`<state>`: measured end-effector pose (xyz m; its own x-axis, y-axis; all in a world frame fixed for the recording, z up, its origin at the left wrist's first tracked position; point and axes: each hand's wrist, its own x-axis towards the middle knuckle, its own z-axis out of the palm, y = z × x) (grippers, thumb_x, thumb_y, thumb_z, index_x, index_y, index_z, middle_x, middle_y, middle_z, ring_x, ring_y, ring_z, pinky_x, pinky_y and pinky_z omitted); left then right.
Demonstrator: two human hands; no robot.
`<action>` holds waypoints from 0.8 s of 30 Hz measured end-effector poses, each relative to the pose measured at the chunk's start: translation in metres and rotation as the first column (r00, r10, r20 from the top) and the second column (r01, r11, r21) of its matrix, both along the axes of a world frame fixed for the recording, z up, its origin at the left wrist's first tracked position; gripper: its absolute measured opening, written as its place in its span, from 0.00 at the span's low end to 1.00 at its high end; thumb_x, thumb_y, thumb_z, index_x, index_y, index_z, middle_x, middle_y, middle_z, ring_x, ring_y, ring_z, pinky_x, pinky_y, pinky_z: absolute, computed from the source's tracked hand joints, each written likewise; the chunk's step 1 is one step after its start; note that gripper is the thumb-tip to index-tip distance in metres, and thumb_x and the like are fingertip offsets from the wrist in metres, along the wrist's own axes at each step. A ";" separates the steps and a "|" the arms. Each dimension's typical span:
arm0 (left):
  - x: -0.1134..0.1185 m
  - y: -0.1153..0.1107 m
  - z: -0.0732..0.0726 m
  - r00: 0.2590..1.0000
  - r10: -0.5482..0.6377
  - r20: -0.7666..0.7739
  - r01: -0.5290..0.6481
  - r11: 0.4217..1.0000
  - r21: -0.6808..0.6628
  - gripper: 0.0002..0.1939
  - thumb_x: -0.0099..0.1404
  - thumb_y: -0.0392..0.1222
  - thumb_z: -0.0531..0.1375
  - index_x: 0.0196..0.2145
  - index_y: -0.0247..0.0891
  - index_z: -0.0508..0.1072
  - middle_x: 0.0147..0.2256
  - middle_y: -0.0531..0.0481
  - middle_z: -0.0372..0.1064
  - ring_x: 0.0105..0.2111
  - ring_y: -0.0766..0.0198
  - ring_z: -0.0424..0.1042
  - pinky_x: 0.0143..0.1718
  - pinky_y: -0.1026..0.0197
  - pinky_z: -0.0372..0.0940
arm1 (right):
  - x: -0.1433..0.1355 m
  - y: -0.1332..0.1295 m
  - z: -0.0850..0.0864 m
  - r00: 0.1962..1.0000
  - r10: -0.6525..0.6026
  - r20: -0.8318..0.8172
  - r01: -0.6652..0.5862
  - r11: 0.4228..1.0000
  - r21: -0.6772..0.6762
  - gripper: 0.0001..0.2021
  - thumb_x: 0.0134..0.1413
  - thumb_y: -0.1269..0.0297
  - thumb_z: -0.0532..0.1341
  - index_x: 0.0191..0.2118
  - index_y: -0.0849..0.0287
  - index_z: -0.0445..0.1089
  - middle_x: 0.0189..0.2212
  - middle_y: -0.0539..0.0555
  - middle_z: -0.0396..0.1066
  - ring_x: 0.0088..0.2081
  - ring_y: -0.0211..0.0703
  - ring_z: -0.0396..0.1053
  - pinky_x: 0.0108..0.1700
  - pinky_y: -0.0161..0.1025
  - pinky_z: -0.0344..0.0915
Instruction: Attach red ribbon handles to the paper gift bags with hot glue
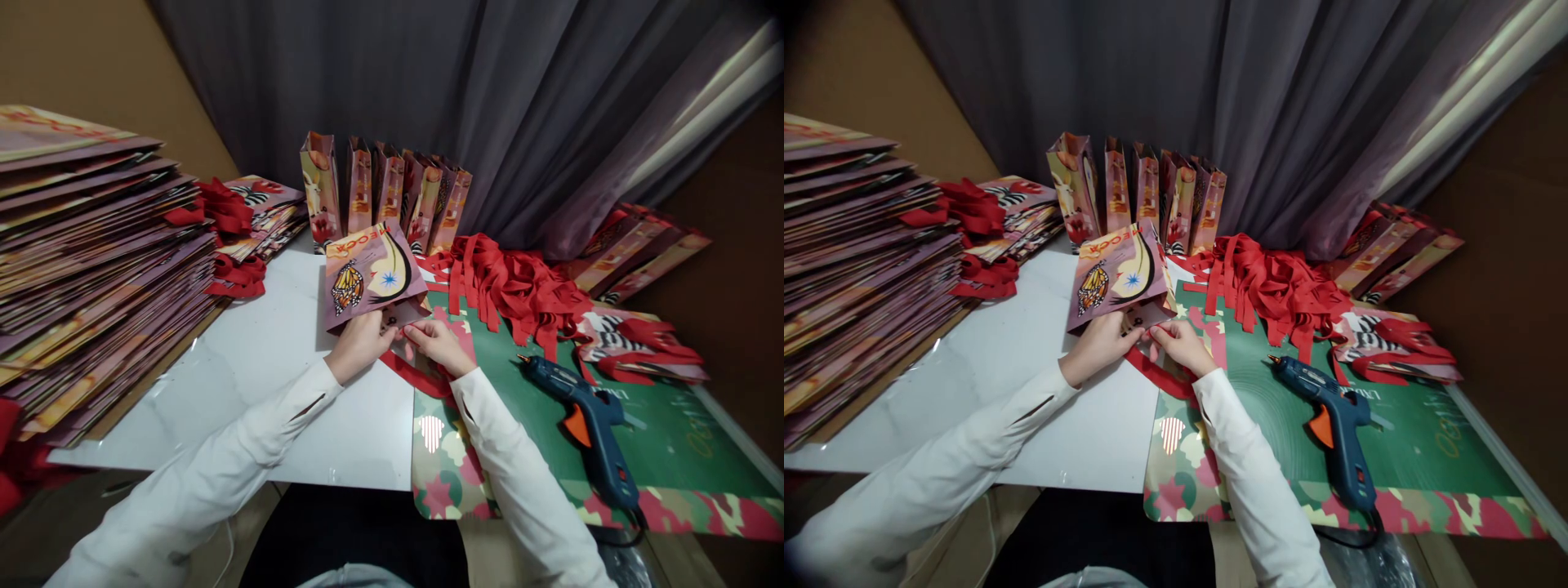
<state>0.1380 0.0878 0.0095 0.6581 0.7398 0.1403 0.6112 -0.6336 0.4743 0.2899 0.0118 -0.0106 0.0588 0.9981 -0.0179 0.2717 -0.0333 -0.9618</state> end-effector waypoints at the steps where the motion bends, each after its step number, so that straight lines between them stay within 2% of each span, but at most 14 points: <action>1: 0.000 0.000 -0.001 1.000 0.001 0.000 -0.001 1.000 0.002 0.10 0.64 0.39 0.57 0.39 0.29 0.72 0.35 0.39 0.74 0.38 0.52 0.73 0.38 0.57 0.64 | 0.000 0.000 0.001 1.000 0.001 0.005 -0.001 1.000 0.000 0.24 0.53 0.43 0.56 0.20 0.59 0.69 0.13 0.48 0.65 0.16 0.32 0.50 0.20 0.33 0.48; 4: 0.000 0.000 -0.002 1.000 0.006 0.006 -0.006 1.000 0.013 0.09 0.64 0.39 0.57 0.37 0.30 0.72 0.35 0.40 0.73 0.37 0.53 0.73 0.37 0.58 0.64 | -0.002 -0.002 0.005 1.000 -0.010 0.022 0.010 1.000 0.008 0.27 0.53 0.41 0.56 0.17 0.59 0.68 0.11 0.48 0.61 0.16 0.32 0.52 0.21 0.33 0.51; 8: 0.000 0.000 -0.003 1.000 0.025 0.019 -0.025 0.999 0.021 0.08 0.64 0.41 0.57 0.34 0.32 0.72 0.31 0.42 0.72 0.34 0.55 0.73 0.34 0.59 0.63 | -0.006 -0.004 0.005 0.996 -0.077 0.043 0.075 0.997 0.035 0.27 0.56 0.43 0.55 0.21 0.61 0.72 0.11 0.49 0.61 0.18 0.34 0.54 0.23 0.33 0.53; 11: -0.001 0.000 -0.002 0.999 0.024 0.030 -0.025 0.999 0.021 0.09 0.63 0.44 0.58 0.32 0.33 0.71 0.27 0.45 0.71 0.31 0.56 0.72 0.32 0.60 0.62 | -0.009 -0.004 0.001 0.991 -0.123 0.049 0.120 0.991 0.058 0.26 0.57 0.45 0.55 0.21 0.61 0.72 0.12 0.49 0.62 0.19 0.35 0.55 0.25 0.33 0.54; 16: -0.001 -0.001 0.001 0.999 0.019 0.044 -0.020 0.999 0.031 0.15 0.60 0.50 0.61 0.33 0.34 0.71 0.28 0.46 0.71 0.30 0.56 0.72 0.30 0.61 0.61 | -0.011 -0.002 -0.008 0.980 -0.198 0.028 0.194 0.976 0.101 0.24 0.58 0.48 0.53 0.20 0.59 0.69 0.16 0.51 0.66 0.21 0.36 0.58 0.27 0.34 0.56; 19: -0.001 0.000 0.000 0.999 0.021 0.040 -0.022 0.999 0.031 0.15 0.61 0.51 0.60 0.31 0.34 0.71 0.26 0.47 0.70 0.28 0.57 0.71 0.29 0.61 0.59 | -0.013 -0.002 -0.011 0.971 -0.238 0.016 0.234 0.966 0.110 0.22 0.58 0.49 0.54 0.20 0.58 0.68 0.17 0.51 0.67 0.21 0.36 0.58 0.26 0.34 0.55; 24: -0.001 0.003 -0.004 0.999 0.043 0.027 -0.044 0.998 0.034 0.15 0.64 0.49 0.59 0.27 0.35 0.69 0.24 0.47 0.69 0.27 0.56 0.71 0.29 0.61 0.59 | -0.015 -0.004 -0.008 0.976 -0.216 -0.004 0.215 0.972 0.090 0.19 0.55 0.51 0.57 0.20 0.58 0.70 0.19 0.51 0.69 0.20 0.35 0.55 0.25 0.35 0.54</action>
